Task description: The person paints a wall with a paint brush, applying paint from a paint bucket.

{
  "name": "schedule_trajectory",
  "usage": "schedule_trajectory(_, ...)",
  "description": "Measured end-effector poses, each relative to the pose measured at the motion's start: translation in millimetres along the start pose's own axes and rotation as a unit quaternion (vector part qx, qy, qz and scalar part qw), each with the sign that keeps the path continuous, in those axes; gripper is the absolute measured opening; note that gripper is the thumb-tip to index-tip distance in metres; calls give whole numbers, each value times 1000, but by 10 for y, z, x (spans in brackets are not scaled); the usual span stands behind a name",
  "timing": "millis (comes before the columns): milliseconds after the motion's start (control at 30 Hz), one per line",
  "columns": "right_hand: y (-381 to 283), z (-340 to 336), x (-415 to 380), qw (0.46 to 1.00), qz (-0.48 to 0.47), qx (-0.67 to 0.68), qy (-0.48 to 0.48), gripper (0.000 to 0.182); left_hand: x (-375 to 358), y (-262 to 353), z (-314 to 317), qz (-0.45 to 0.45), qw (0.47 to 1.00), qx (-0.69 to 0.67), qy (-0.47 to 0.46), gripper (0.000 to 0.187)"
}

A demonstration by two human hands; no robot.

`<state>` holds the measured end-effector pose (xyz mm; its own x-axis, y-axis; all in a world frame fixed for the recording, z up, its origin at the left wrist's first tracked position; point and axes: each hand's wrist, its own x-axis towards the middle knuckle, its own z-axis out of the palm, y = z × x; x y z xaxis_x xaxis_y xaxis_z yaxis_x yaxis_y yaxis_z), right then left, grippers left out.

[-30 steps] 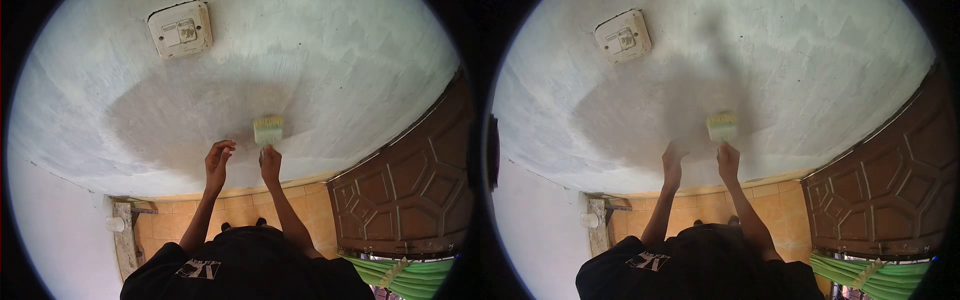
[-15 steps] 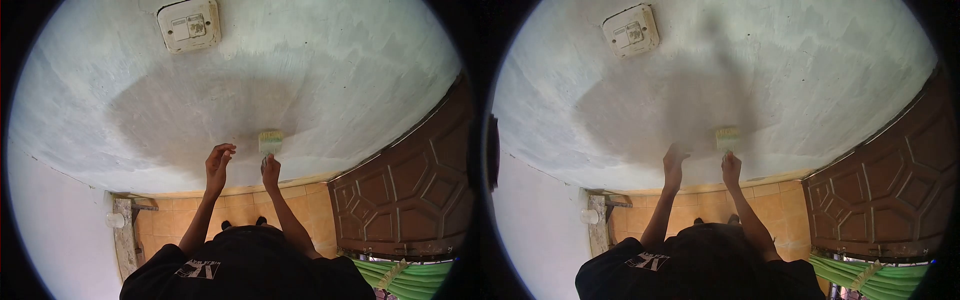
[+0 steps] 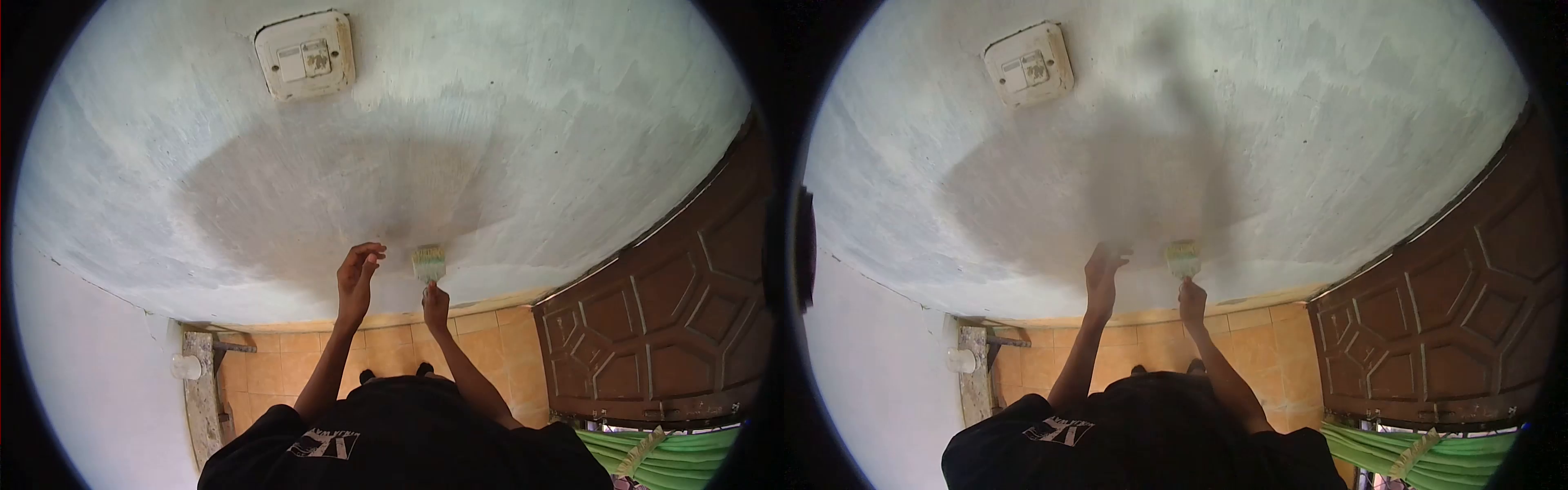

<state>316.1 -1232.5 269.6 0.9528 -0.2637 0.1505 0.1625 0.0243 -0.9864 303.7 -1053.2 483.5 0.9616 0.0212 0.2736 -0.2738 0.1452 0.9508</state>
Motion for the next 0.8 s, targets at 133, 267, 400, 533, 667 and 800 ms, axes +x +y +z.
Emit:
schedule_trajectory(133,-799,208,172,993,-7,119,-22,46,7,-31,15,-7,1000,-6,3,23)
schedule_trajectory(267,-967,314,441,987,-6,159,-26,43,10,-41,17,-8,1000,1,-5,23)
schedule_trajectory(400,-391,178,283,990,16,131,-54,47,-4,-6,-16,1,1000,5,-2,23)
schedule_trajectory(533,-339,59,21,996,67,65,-9,47,17,7,-60,7,1000,13,3,23)
schedule_trajectory(667,-867,184,298,993,-26,108,-28,48,28,1,-52,-3,1000,8,0,23)
schedule_trajectory(800,-964,254,589,993,-74,87,-29,48,56,-23,-10,-6,1000,-3,-3,22)
